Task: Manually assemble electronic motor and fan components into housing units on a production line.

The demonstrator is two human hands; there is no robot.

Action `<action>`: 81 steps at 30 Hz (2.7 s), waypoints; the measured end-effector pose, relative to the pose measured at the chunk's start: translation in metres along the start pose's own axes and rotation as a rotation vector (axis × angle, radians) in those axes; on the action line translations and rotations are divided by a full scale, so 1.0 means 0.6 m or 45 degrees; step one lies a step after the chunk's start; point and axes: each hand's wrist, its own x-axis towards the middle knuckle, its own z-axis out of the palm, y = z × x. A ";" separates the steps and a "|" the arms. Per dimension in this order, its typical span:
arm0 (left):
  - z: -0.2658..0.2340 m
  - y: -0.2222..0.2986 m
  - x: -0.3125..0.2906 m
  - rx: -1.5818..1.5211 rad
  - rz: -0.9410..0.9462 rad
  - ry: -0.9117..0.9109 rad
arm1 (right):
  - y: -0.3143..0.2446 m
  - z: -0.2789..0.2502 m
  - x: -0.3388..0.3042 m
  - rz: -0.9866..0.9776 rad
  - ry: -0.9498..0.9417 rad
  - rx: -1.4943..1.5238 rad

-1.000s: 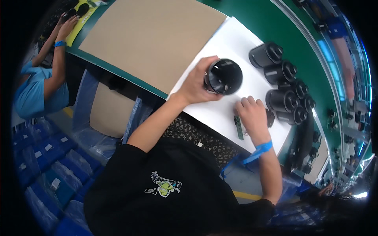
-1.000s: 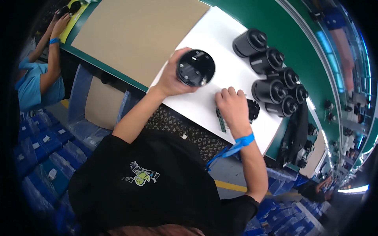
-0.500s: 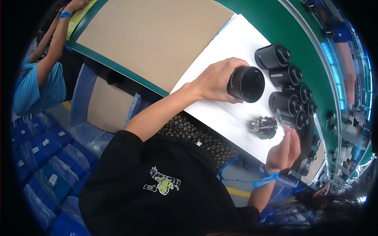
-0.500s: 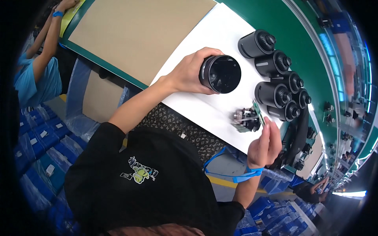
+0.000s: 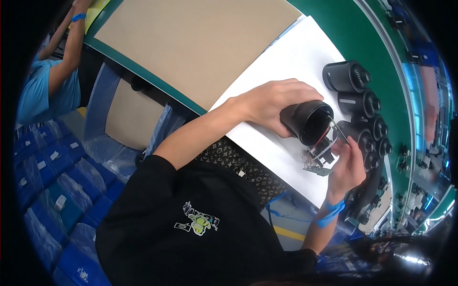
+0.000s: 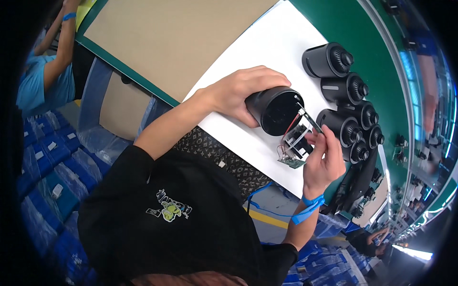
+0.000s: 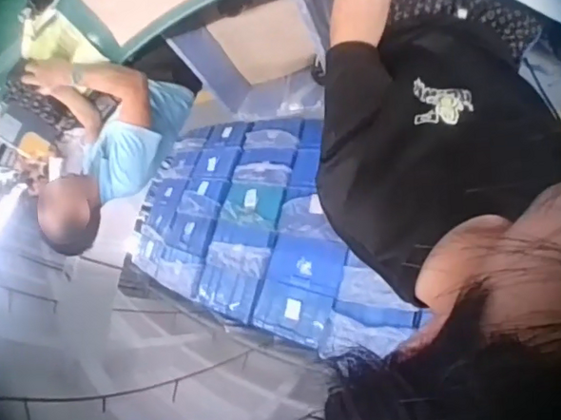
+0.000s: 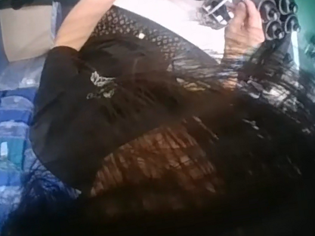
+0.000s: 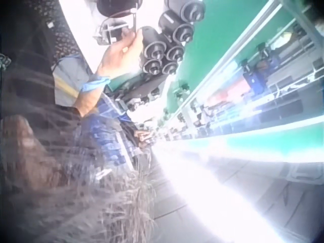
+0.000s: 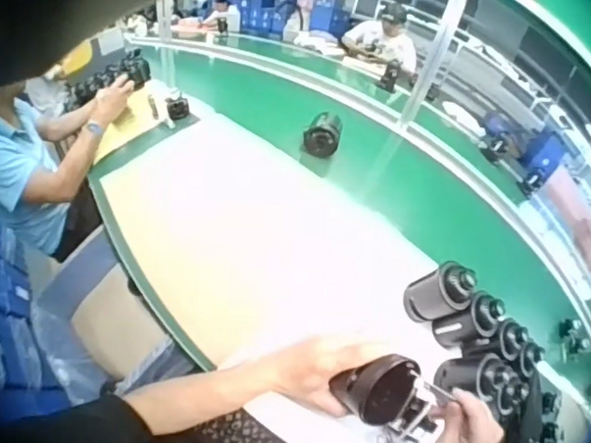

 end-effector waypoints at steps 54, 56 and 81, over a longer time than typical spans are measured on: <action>0.012 0.000 0.009 0.045 0.005 -0.087 | -0.041 0.002 0.144 -0.147 -0.810 -0.342; 0.013 -0.004 0.010 0.048 0.014 -0.129 | -0.031 -0.003 0.141 -0.167 -0.813 -0.281; 0.013 0.007 -0.001 0.023 0.012 -0.146 | -0.096 -0.055 -0.052 -0.031 -0.240 -0.184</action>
